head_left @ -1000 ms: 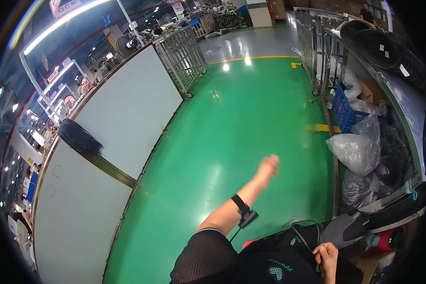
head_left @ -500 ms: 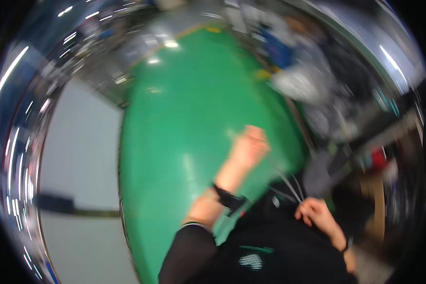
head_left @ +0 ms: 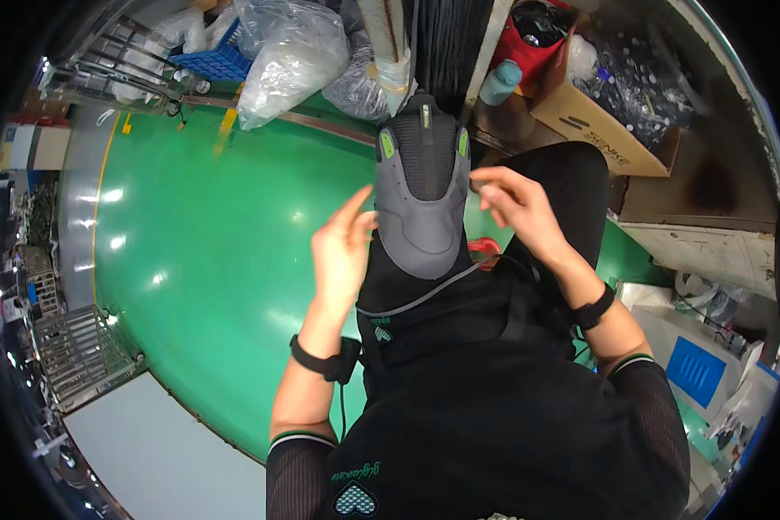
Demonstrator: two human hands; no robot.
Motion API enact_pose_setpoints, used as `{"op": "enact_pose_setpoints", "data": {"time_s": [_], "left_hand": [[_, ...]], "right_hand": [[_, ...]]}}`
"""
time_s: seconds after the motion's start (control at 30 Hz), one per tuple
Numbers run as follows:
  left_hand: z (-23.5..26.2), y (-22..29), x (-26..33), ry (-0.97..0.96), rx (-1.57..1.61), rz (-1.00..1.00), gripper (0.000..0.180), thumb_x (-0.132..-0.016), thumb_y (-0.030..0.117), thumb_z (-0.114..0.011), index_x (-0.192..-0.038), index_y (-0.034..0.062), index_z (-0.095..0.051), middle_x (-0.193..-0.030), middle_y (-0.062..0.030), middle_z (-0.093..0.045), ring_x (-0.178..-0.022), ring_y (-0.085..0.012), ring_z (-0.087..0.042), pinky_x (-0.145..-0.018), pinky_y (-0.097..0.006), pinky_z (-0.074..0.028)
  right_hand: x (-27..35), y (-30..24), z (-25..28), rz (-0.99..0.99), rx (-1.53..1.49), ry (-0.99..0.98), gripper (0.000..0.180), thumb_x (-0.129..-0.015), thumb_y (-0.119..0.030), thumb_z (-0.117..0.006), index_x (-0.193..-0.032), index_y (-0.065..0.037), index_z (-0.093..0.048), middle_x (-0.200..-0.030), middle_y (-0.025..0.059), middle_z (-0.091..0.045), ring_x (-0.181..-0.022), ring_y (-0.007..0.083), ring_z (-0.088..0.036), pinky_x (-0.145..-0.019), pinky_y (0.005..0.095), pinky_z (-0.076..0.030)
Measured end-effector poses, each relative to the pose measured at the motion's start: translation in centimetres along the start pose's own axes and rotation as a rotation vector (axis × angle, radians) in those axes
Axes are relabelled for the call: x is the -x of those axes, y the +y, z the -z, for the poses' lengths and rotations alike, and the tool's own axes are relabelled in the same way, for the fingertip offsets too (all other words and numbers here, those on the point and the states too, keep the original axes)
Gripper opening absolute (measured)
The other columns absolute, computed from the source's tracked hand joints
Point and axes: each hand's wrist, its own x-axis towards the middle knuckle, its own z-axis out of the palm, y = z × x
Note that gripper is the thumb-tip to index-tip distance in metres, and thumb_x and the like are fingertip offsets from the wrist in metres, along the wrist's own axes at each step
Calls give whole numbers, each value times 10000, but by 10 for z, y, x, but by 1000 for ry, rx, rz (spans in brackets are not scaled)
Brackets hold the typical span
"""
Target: Lacing athletic shoes in a shoe manufacturing facility.
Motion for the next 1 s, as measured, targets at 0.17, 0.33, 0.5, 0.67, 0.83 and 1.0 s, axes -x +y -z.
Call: {"op": "enact_pose_setpoints", "data": {"time_s": [0.17, 0.33, 0.5, 0.67, 0.83, 1.0], "left_hand": [[-18, 10, -16, -21, -393, -228, 46, -868, 77, -641, -886, 36, -634, -828, -69, -660, -684, -184, -630, -627, -302, -494], [-16, 18, -23, -55, -704, -425, 63, -837, 125, -657, -835, 66, -635, -813, -60, -588, -695, -268, -591, -615, -371, -471], [-9, 21, -42, -357, -482, -87, 125, -819, 175, -609, -800, 52, -620, -798, -113, -590, -748, -319, -602, -653, -403, -473], [-20, 20, -41, -396, -462, -28, 129, -817, 166, -600, -793, 41, -614, -792, -130, -588, -744, -336, -607, -652, -423, -473], [-23, 27, -45, -350, -741, -374, 123, -845, 137, -598, -788, 30, -578, -798, -143, -564, -764, -358, -586, -664, -452, -455], [-4, 34, -60, -374, -942, -753, 107, -800, 135, -673, -883, 79, -635, -943, -76, -607, -966, -288, -581, -780, -395, -461]], "right_hand": [[-8, 18, -27, -12, -91, 2, 80, -922, -44, -591, -926, 22, -637, -730, 19, -635, -589, 56, -516, -544, 225, -414], [-12, 16, -19, -92, 95, 0, 120, -931, -94, -613, -898, 21, -630, -744, 12, -619, -714, 60, -566, -662, 226, -459], [-13, 19, -20, -111, 91, -23, 121, -921, -97, -621, -886, 19, -629, -706, 6, -619, -650, 54, -562, -597, 226, -450], [-16, 34, -29, 57, 285, 11, 87, -881, -70, -631, -873, 16, -637, -665, 66, -640, -575, 121, -597, -546, 260, -465], [-25, 42, -40, 494, 670, 151, 60, -824, -41, -598, -789, 5, -579, -676, 150, -616, -576, 294, -611, -542, 355, -482], [-44, 34, -20, 761, 1088, -88, 85, -761, -109, -605, -782, -60, -538, -684, 64, -545, -634, 245, -621, -554, 350, -486]]}}
